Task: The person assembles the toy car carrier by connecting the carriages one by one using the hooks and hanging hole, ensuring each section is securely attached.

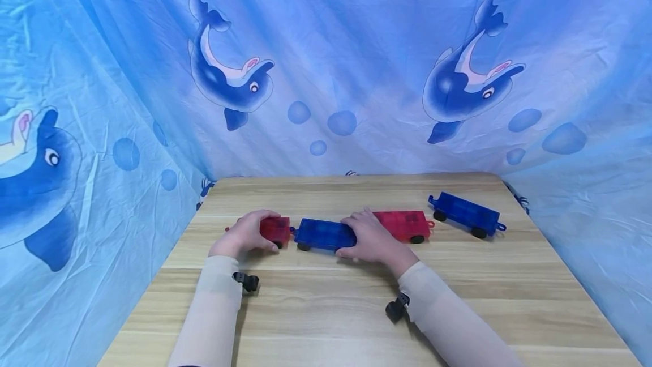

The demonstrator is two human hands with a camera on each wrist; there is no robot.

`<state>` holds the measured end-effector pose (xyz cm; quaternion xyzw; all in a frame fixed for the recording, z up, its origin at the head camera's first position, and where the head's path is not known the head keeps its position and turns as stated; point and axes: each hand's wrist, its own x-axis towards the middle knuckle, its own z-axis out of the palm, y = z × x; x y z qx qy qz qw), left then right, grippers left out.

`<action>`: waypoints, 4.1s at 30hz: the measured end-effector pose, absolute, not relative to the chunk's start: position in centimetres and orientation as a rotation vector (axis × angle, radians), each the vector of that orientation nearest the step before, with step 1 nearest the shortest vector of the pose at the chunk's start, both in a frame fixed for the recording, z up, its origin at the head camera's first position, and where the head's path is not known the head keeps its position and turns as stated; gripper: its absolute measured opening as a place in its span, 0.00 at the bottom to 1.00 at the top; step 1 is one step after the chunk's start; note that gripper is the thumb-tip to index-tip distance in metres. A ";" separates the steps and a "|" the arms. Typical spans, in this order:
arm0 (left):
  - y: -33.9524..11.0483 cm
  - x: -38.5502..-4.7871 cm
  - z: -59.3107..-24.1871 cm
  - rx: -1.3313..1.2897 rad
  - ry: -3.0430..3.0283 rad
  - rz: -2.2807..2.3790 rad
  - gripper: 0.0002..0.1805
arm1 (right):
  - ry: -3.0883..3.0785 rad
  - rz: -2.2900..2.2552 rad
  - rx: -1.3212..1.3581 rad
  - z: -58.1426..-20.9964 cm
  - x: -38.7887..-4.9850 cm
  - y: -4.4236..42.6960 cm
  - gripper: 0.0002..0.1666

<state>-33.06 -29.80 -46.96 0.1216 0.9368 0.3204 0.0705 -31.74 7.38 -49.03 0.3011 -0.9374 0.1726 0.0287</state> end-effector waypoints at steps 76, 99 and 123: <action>-21.2 -32.4 -42.1 0.846 3.035 1.070 0.35 | -2.867 0.814 0.691 -45.2 -31.9 13.8 0.54; -17.2 -33.0 -44.9 0.958 3.034 0.859 0.41 | -2.941 0.798 0.624 -45.7 -32.3 15.2 0.61; -15.9 -33.2 -47.0 0.876 2.965 0.723 0.44 | -3.013 0.734 0.698 -47.3 -33.1 16.6 0.60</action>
